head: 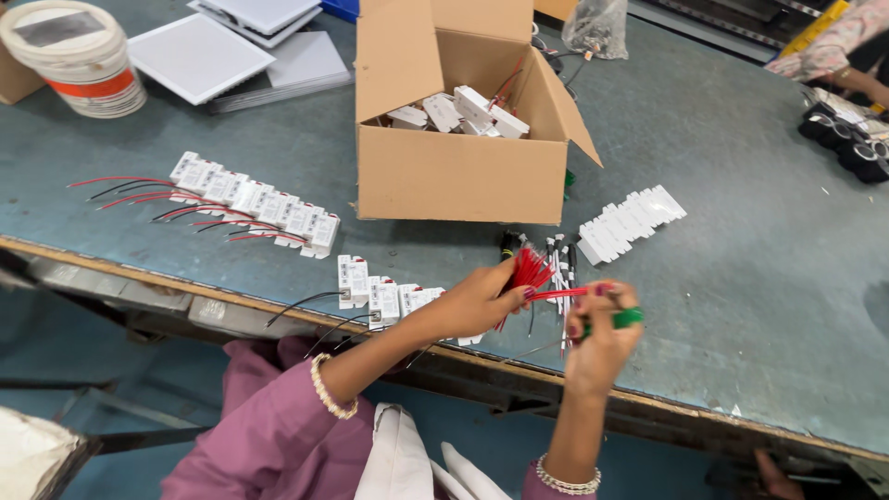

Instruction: The person uses a screwdriver to attach red and black wires to small white electronic modules arranged on a table. The person picks up wires, inserts them into the modules, and tightens the connections, repeating the process for multiple units.

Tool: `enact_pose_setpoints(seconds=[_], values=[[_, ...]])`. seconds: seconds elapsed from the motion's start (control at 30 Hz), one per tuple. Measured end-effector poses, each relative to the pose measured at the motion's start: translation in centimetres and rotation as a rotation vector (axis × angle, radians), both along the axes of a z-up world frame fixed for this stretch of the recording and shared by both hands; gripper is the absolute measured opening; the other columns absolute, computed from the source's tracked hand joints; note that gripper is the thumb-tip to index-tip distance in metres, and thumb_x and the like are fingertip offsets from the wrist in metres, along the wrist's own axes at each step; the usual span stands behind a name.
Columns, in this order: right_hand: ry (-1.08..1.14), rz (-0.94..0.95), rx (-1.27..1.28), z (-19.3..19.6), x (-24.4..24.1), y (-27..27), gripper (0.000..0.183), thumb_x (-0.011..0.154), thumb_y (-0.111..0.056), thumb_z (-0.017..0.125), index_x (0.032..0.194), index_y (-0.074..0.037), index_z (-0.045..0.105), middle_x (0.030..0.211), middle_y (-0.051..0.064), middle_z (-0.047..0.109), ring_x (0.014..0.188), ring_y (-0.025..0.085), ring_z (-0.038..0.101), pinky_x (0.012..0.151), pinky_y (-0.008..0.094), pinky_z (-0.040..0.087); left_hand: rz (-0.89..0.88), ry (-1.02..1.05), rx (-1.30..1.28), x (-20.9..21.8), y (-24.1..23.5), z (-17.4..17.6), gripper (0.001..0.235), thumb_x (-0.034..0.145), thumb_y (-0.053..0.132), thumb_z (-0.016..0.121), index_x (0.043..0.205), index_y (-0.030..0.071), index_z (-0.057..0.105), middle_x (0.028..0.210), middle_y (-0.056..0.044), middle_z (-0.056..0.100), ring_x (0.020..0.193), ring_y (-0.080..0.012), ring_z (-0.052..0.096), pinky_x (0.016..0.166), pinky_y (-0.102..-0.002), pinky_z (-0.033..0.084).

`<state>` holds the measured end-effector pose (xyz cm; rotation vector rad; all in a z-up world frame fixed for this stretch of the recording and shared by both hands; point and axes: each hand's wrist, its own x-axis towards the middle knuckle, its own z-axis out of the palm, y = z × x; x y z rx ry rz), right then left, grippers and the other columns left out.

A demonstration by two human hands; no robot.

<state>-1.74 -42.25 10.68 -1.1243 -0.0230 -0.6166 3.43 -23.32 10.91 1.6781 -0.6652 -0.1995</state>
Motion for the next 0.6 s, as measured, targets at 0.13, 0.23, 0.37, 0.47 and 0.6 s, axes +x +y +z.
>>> enact_pose_setpoints(seconds=[0.13,0.23,0.37,0.47,0.6], values=[[-0.128,-0.205,0.089,1.7,-0.4,-4.7,0.014,0.1,-0.002,0.068,0.106,-0.009,0.057,0.086,0.002,0.057,0.057,0.007,0.046,0.046,0.021,0.033,0.243,-0.37,0.149,4.3,0.5,-1.7,0.022,0.099,0.017,0.061,0.107,-0.002,0.053,0.095,-0.025,0.068,0.089,-0.0424,0.066,0.077,-0.05,0.05],[-0.159,-0.123,0.094,2.1,-1.8,-7.6,0.012,0.112,-0.008,0.068,0.109,-0.005,0.056,0.087,0.005,0.054,0.062,0.009,0.047,0.052,0.022,0.032,0.322,-0.478,0.4,7.2,0.7,-4.5,0.021,0.095,0.017,0.064,0.105,0.001,0.055,0.093,-0.022,0.07,0.09,-0.0414,0.067,0.077,-0.052,0.049],[-0.013,-0.096,-0.006,1.1,-2.7,-7.7,0.014,0.103,-0.006,0.067,0.108,-0.009,0.055,0.083,0.004,0.055,0.058,0.009,0.047,0.048,0.021,0.031,0.326,-0.599,0.75,8.9,-0.8,-7.2,0.019,0.081,0.011,0.067,0.099,0.006,0.062,0.093,-0.013,0.071,0.089,-0.0332,0.07,0.078,-0.046,0.051],[0.095,-0.018,-0.13,0.3,-3.3,-6.0,0.014,0.098,-0.008,0.067,0.106,-0.008,0.055,0.08,0.004,0.055,0.055,0.009,0.046,0.046,0.022,0.032,0.468,-0.733,0.947,7.6,-1.4,-6.5,0.017,0.078,0.013,0.07,0.095,0.009,0.066,0.094,-0.01,0.07,0.093,-0.0279,0.07,0.086,-0.042,0.05],[0.26,0.185,-0.178,-1.5,-4.3,-2.5,0.013,0.096,-0.01,0.067,0.102,-0.006,0.056,0.075,0.005,0.056,0.053,0.009,0.048,0.044,0.021,0.035,0.245,-0.517,0.285,0.8,-1.6,-2.9,0.035,0.092,0.032,0.069,0.108,0.001,0.066,0.099,-0.022,0.07,0.098,-0.0424,0.065,0.086,-0.053,0.049]])
